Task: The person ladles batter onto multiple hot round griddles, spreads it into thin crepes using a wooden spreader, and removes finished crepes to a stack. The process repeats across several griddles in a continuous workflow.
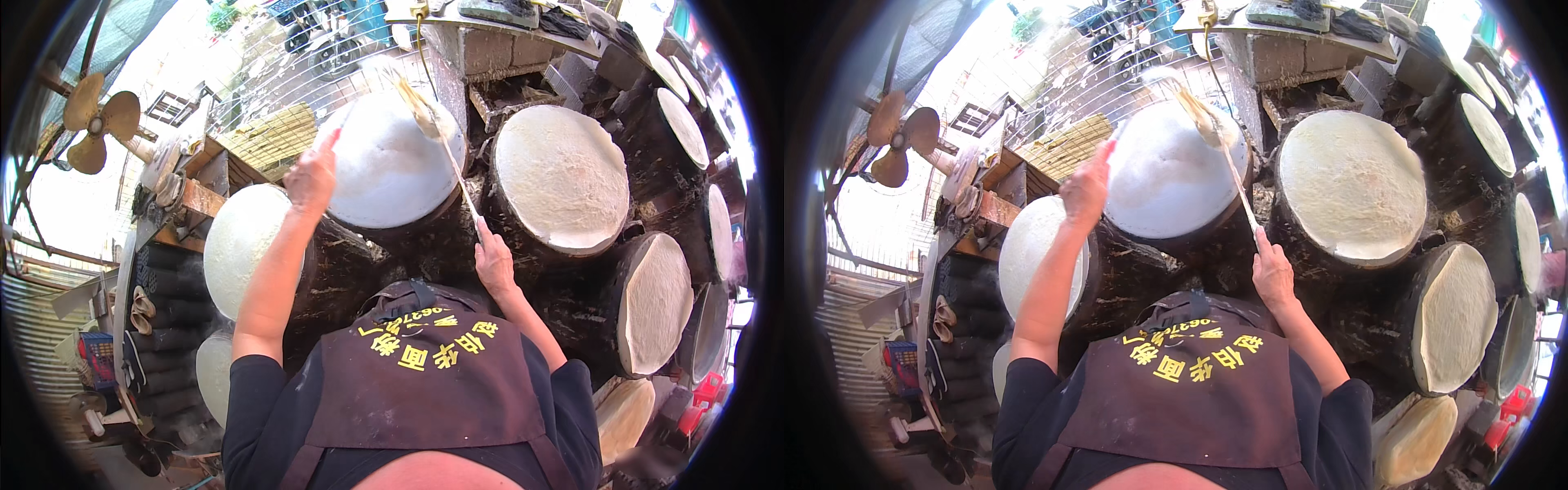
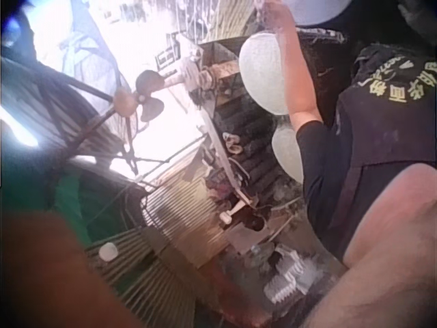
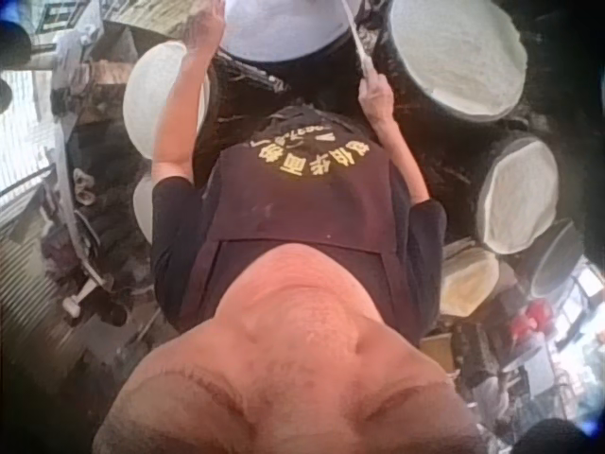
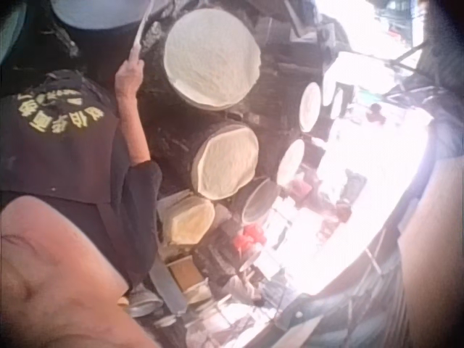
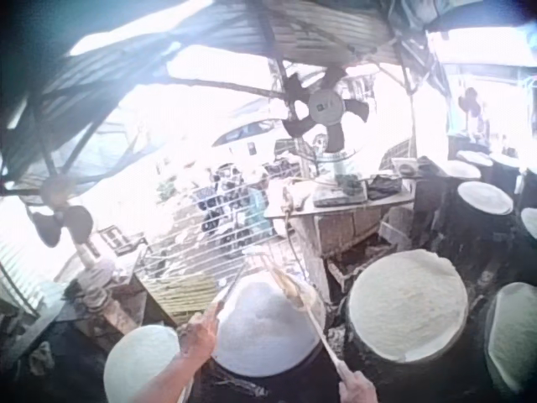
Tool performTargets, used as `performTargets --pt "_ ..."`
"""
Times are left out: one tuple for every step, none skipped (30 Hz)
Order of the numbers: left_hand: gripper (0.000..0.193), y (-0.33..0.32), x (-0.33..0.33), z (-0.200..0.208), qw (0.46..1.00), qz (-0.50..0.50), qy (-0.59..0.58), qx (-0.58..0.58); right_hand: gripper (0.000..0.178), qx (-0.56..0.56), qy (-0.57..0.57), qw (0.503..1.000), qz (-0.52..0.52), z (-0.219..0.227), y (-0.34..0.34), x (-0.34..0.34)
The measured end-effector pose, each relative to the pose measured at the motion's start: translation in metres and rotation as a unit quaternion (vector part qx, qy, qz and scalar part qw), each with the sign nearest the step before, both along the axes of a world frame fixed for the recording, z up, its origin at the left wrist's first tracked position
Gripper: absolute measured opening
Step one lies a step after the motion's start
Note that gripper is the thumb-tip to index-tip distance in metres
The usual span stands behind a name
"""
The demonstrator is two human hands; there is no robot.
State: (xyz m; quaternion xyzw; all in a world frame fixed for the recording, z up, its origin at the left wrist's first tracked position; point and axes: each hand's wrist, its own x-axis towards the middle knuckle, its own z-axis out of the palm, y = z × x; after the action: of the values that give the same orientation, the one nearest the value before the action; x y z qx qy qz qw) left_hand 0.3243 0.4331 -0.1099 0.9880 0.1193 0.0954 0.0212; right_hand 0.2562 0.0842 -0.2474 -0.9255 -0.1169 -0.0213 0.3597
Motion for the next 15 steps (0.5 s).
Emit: performTargets --pt "0.043 0.014 0.000 0.004 0.992 -0.025 -0.121 -0.011 0.059 0.005 -0.001 1.000 -0.003 -0.001 0.005 -0.001" --pt "0.043 0.027 -0.001 0.007 0.969 -0.049 -0.240 -0.022 0.058 0.033 -0.008 0.999 0.000 -0.001 0.012 -0.002" --pt "0.042 0.031 -0.003 0.018 0.960 -0.008 -0.215 -0.180 0.058 0.058 -0.010 0.998 0.002 -0.001 0.015 -0.005" --pt "0.042 0.031 -0.010 0.030 0.919 -0.011 -0.220 -0.328 0.057 0.084 -0.012 0.996 0.004 -0.001 0.019 -0.011" --pt "0.043 0.028 -0.021 0.044 0.856 -0.015 -0.220 -0.468 0.057 0.110 -0.016 0.994 0.005 -0.001 0.023 -0.016" --pt "0.043 0.023 -0.038 0.056 0.813 -0.017 -0.196 -0.548 0.057 0.126 -0.007 0.992 0.002 0.013 0.027 -0.025" --pt "0.043 0.019 -0.056 0.064 0.764 -0.019 -0.168 -0.623 0.058 0.150 0.005 0.989 -0.011 0.020 0.029 -0.032" --pt "0.042 0.020 -0.072 0.067 0.717 -0.029 -0.148 -0.681 0.059 0.157 -0.038 0.987 -0.027 0.019 0.033 -0.032" --pt "0.041 0.019 -0.088 0.065 0.678 -0.026 -0.128 -0.724 0.059 0.160 -0.080 0.983 -0.045 0.013 0.037 -0.033" --pt "0.040 0.017 -0.102 0.063 0.637 -0.024 -0.106 -0.764 0.059 0.165 -0.057 0.983 -0.054 0.006 0.043 -0.027" --pt "0.042 0.015 -0.114 0.059 0.608 -0.026 -0.082 -0.789 0.059 0.170 -0.034 0.983 -0.065 0.000 0.052 -0.019" --pt "0.042 0.014 -0.126 0.056 0.578 -0.039 -0.059 -0.813 0.058 0.120 -0.023 0.991 -0.061 -0.001 0.065 -0.008" --pt "0.043 0.014 -0.138 0.052 0.545 -0.053 -0.039 -0.836 0.058 0.109 0.014 0.992 -0.063 -0.003 0.080 0.005" --pt "0.044 0.017 -0.150 0.047 0.510 -0.065 -0.025 -0.857 0.055 0.109 0.041 0.991 -0.060 0.003 0.094 0.017" --pt "0.045 0.021 -0.163 0.044 0.473 -0.076 -0.013 -0.878 0.051 0.109 0.066 0.990 -0.054 0.009 0.102 0.029"
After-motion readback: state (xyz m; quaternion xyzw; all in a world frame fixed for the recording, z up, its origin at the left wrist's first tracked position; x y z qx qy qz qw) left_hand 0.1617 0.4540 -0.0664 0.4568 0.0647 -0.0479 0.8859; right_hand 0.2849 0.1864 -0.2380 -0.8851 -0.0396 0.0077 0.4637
